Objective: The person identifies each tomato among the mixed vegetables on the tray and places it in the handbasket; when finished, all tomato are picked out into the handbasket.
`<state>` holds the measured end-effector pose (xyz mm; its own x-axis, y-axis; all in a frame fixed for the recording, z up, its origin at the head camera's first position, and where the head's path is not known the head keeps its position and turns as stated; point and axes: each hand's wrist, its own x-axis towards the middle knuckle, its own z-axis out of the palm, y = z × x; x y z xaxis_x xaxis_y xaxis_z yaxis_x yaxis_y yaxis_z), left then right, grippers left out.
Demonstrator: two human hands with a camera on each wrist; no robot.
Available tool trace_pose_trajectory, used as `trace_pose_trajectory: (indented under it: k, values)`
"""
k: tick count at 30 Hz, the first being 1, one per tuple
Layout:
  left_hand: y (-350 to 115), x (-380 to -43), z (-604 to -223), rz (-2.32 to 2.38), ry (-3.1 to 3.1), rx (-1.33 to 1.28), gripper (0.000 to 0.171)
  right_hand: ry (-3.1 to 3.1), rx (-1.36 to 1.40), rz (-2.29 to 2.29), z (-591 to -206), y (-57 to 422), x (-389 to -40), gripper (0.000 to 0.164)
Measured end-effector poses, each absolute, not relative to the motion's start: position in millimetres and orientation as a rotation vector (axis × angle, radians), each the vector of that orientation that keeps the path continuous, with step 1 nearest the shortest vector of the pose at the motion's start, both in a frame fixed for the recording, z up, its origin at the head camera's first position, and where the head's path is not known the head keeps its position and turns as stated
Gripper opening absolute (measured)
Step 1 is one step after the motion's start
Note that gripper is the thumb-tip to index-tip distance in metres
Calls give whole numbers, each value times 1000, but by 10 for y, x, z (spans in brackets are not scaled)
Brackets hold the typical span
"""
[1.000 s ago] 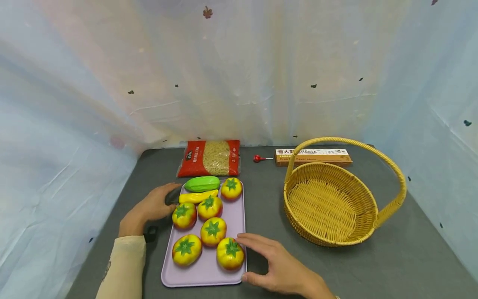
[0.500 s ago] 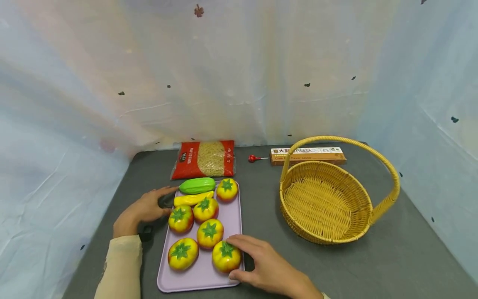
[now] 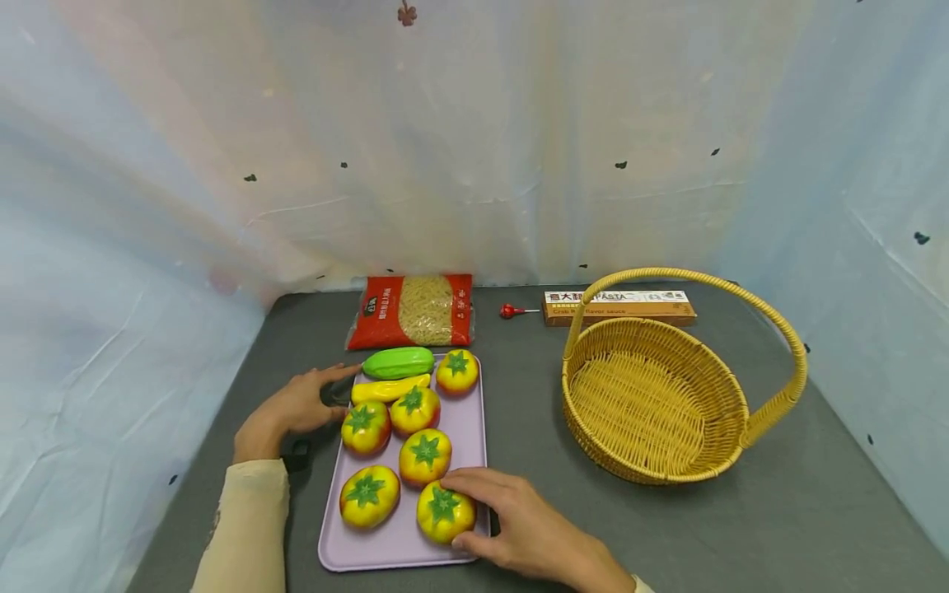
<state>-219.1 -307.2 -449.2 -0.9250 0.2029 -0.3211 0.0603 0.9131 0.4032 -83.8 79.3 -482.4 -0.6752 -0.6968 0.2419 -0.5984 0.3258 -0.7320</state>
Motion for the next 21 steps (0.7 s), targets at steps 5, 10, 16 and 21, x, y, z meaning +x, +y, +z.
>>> trace_pose_trajectory:
  k: [5, 10, 16, 21]
  values:
    - [-3077, -2192, -4496, 574, 2714, 208, 80, 2471, -1202, -1362, -4746, 905, -883, 59]
    - [-3086, -2191, -4495, 585, 2711, 215, 80, 2516, -1045, -1479, -4506, 1197, -1001, 60]
    - [-3076, -2189, -4487, 596, 2702, 199, 81, 2544, -868, -1628, -4228, 1661, -1193, 62]
    - [-3074, -2188, -4483, 596, 2698, 188, 81, 2602, -858, -1676, -4133, 2001, -1349, 64]
